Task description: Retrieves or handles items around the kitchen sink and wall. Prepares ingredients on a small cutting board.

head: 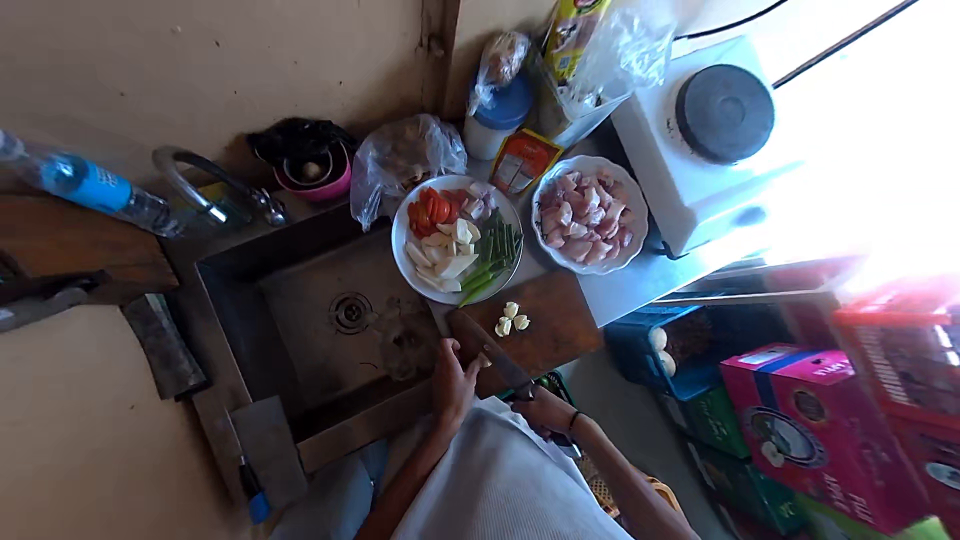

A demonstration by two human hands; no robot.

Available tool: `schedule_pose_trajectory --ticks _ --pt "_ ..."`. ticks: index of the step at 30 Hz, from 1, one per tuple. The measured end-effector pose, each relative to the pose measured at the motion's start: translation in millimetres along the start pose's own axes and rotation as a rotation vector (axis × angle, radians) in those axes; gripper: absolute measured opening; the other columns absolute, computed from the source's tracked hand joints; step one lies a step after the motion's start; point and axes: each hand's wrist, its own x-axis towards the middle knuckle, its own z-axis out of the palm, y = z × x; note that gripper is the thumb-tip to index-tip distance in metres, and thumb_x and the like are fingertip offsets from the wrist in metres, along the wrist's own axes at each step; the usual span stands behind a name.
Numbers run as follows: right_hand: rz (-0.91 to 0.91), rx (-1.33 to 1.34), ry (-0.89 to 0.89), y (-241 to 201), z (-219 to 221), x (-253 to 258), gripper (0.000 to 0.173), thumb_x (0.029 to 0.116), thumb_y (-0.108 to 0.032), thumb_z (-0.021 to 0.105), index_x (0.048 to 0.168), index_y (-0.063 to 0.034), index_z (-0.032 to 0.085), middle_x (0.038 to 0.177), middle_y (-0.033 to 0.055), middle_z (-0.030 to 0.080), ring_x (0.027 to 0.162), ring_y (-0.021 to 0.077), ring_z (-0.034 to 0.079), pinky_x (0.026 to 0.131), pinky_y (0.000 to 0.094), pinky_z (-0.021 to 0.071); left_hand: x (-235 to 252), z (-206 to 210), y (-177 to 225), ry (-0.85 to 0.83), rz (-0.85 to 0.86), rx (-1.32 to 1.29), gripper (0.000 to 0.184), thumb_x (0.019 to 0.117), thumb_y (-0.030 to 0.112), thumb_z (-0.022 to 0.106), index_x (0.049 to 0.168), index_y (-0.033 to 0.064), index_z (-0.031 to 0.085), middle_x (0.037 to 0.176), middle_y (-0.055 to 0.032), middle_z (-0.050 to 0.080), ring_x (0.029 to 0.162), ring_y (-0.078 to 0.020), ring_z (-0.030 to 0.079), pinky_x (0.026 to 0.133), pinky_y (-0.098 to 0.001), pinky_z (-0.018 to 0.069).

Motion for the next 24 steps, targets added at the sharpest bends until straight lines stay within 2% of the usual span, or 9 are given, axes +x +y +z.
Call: schedule_pose_trajectory --ticks 5,8,10,12,13,15,18,22,24 --pt "-0.149 0.273 0.113 36 -22 -17 0.025 0.1057 -0.023 0.056 0.088 -0.0057 0.054 0.054 -0.0013 0.046 0.041 0.0097 0.046 0.044 0.0262 0.0461 -4 -10 -12 -0.022 0.456 0.301 0.033 0.0936 0.027 0.073 0.115 0.0025 0.073 0.114 -0.0171 0.07 0.103 -0.0316 0.07 0.092 -0.0466 0.0569" --pt "-0.195 0.305 0.232 50 -26 -11 0.027 0.1063 -0.026 0.054 0.091 -0.0041 0.056 0.057 0.0003 0.048 0.043 0.0108 0.048 0.046 0.0283 0.0468 6 5 -8 0.027 0.661 0.391 0.019 0.0924 0.019 0.073 0.104 0.0038 0.076 0.104 -0.0137 0.073 0.101 -0.0314 0.07 0.092 -0.047 0.0567" --pt "-0.239 0.259 0.307 52 -23 -9 0.033 0.1055 -0.03 0.056 0.103 0.001 0.064 0.07 0.008 0.058 0.055 0.0177 0.057 0.057 0.0376 0.0531 13 10 2 0.037 0.74 0.432 0.018 0.0921 0.019 0.074 0.102 0.0039 0.077 0.103 -0.0144 0.074 0.102 -0.0328 0.071 0.091 -0.0494 0.057" --pt "-0.268 0.254 0.358 50 -21 -18 0.037 0.1048 -0.031 0.058 0.118 0.0028 0.066 0.093 0.0186 0.069 0.078 0.0278 0.068 0.076 0.049 0.0576 19 22 19 0.031 0.814 0.461 0.02 0.0921 0.02 0.074 0.103 0.0036 0.077 0.106 -0.0178 0.074 0.105 -0.0372 0.07 0.093 -0.0535 0.056" --pt "-0.273 0.258 0.385 51 -19 -20 0.038 0.1038 -0.03 0.059 0.119 0.0034 0.067 0.099 0.0213 0.07 0.084 0.031 0.07 0.082 0.0524 0.0574 20 29 28 0.035 0.846 0.48 0.021 0.0918 0.02 0.074 0.104 0.0027 0.077 0.108 -0.0202 0.073 0.105 -0.0404 0.069 0.093 -0.0564 0.0552" --pt "-0.276 0.241 0.404 53 -17 -21 0.04 0.1035 -0.032 0.06 0.115 0.0063 0.067 0.1 0.0246 0.07 0.089 0.0358 0.07 0.084 0.0567 0.0552 22 37 43 0.034 0.886 0.508 0.024 0.0914 0.019 0.074 0.105 -0.0007 0.075 0.109 -0.026 0.071 0.105 -0.0475 0.067 0.09 -0.0626 0.0524" --pt "-0.36 0.176 0.44 56 -16 -18 0.041 0.1032 -0.033 0.06 0.106 0.0067 0.068 0.097 0.0256 0.069 0.092 0.0392 0.068 0.085 0.0613 0.0514 29 36 53 -0.022 0.864 0.547 0.029 0.0916 0.022 0.074 0.107 -0.0021 0.073 0.109 -0.0278 0.07 0.106 -0.0493 0.066 0.092 -0.0651 0.0499" --pt "-0.495 0.105 0.608 51 -13 -26 0.035 0.1017 -0.032 0.061 0.106 0.0016 0.071 0.097 0.0225 0.071 0.095 0.0386 0.069 0.089 0.0612 0.0524 26 11 50 -0.139 0.808 0.42 0.033 0.0931 0.023 0.073 0.113 -0.0035 0.071 0.109 -0.0263 0.069 0.103 -0.0433 0.067 0.093 -0.0599 0.0527" --pt "-0.541 0.041 0.636 39 -11 -47 0.031 0.0992 -0.028 0.065 0.113 -0.001 0.073 0.101 0.0208 0.073 0.098 0.036 0.071 0.093 0.0586 0.0538 19 -16 42 -0.025 0.732 0.319 0.031 0.0957 0.021 0.069 0.113 -0.0037 0.071 0.107 -0.0233 0.07 0.094 -0.0365 0.071 0.086 -0.0543 0.058"
